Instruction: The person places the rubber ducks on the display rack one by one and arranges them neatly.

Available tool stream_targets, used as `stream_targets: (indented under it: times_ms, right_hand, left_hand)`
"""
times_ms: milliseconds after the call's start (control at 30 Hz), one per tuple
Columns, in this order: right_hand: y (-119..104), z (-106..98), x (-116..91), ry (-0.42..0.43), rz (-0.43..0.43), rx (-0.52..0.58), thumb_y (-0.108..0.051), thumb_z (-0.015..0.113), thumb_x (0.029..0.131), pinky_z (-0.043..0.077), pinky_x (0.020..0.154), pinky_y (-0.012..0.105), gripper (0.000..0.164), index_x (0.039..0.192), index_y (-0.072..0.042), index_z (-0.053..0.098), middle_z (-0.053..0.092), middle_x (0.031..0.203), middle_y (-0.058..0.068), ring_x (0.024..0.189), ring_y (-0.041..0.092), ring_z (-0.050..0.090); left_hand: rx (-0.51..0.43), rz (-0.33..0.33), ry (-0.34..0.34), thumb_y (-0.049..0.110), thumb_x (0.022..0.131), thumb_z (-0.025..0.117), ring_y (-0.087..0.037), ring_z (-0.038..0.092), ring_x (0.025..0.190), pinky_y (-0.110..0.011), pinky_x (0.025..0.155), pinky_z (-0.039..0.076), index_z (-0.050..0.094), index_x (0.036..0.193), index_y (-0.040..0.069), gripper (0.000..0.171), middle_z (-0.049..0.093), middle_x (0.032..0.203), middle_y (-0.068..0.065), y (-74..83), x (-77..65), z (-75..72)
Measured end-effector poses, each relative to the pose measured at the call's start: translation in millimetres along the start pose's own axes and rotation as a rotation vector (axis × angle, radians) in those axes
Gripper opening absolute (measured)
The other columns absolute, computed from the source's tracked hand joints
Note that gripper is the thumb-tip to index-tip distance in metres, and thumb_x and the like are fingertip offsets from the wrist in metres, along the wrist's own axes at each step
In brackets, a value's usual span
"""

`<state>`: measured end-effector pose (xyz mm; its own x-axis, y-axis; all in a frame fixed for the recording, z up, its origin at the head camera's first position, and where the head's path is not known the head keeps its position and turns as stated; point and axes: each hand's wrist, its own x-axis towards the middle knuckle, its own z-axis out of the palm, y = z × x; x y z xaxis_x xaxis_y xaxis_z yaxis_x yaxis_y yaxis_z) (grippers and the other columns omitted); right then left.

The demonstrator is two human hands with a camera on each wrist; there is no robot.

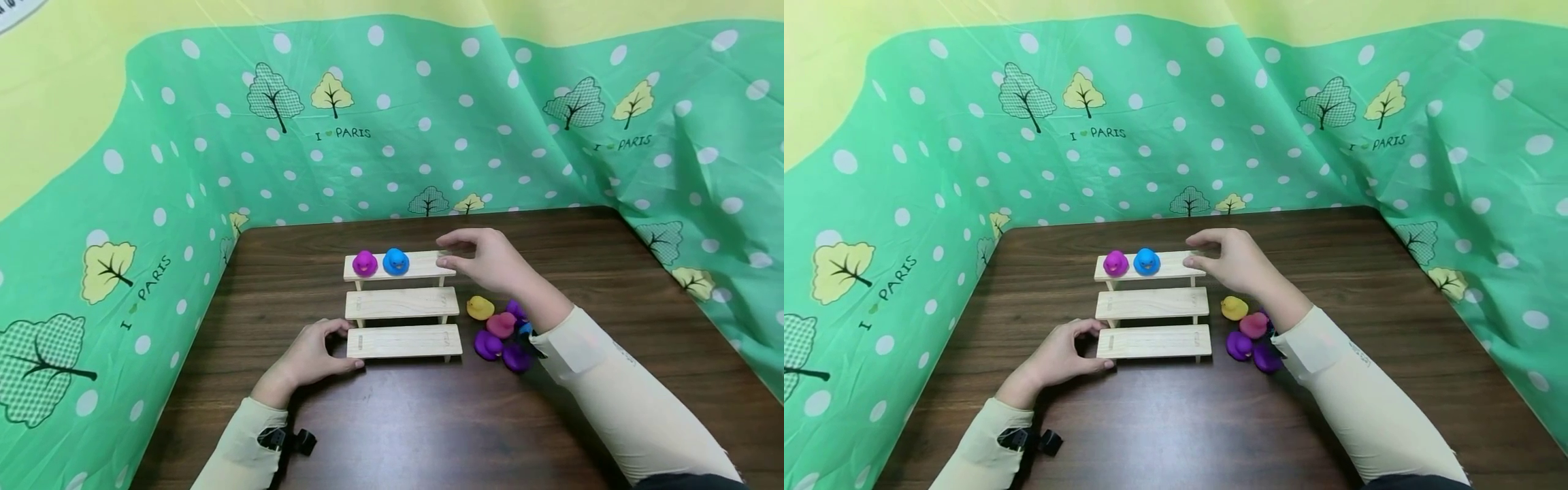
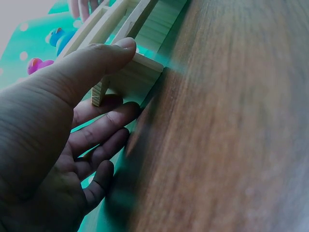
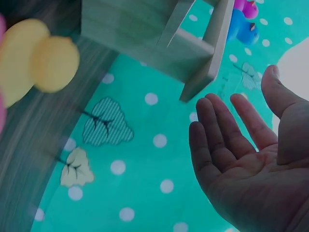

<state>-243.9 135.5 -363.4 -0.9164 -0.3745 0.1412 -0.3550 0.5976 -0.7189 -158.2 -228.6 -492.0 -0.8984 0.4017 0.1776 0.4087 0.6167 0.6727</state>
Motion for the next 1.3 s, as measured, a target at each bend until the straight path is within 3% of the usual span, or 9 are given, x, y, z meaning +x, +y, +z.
stream_targets:
  times_ms: [300,600,833,1100,1300]
  right_hand:
    - [26,-19,-21,0.068,0.049,-0.067,-0.036,0.081,0.094,0.055,0.085,0.041,0.038,0.128,-0.020,0.074,0.072,0.127,0.004,0.105,0.020,0.068]
    - [52,-41,-50,0.058,0.099,-0.124,-0.040,0.078,0.095,0.051,0.090,0.048,0.041,0.129,-0.018,0.073,0.070,0.131,0.009,0.115,0.030,0.065]
    - [80,-56,-76,-0.017,0.147,-0.136,-0.039,0.077,0.096,0.054,0.095,0.055,0.043,0.130,-0.012,0.072,0.069,0.131,0.015,0.121,0.037,0.064]
    - [114,-64,-99,-0.102,0.217,-0.118,-0.030,0.081,0.095,0.044,0.105,0.063,0.040,0.129,-0.011,0.073,0.068,0.133,0.015,0.128,0.041,0.057]
    - [131,-66,-111,-0.160,0.211,-0.152,-0.022,0.079,0.096,0.042,0.105,0.067,0.037,0.130,-0.009,0.072,0.068,0.134,0.016,0.130,0.045,0.055]
  left_hand:
    - [0.007,-0.003,0.000,0.036,0.071,0.099,-0.014,0.066,0.097,-0.040,0.091,0.053,0.072,0.111,0.018,0.052,0.069,0.100,0.010,-0.6,-0.5,0.4]
    - [-0.001,-0.013,-0.004,0.037,0.072,0.098,-0.014,0.065,0.098,-0.040,0.092,0.053,0.072,0.111,0.018,0.052,0.069,0.100,0.010,0.5,-0.8,-0.5]
    - [0.000,-0.005,-0.003,0.038,0.072,0.098,-0.013,0.065,0.097,-0.040,0.091,0.053,0.072,0.111,0.018,0.052,0.068,0.100,0.010,0.0,-1.0,0.7]
    - [-0.004,0.000,0.002,0.037,0.071,0.098,-0.013,0.065,0.096,-0.039,0.091,0.053,0.072,0.111,0.018,0.051,0.068,0.099,0.011,-0.7,-1.1,1.6]
    - [-0.008,-0.005,0.003,0.036,0.071,0.099,-0.013,0.065,0.096,-0.040,0.091,0.053,0.072,0.111,0.018,0.051,0.068,0.099,0.011,-0.2,-1.0,1.1]
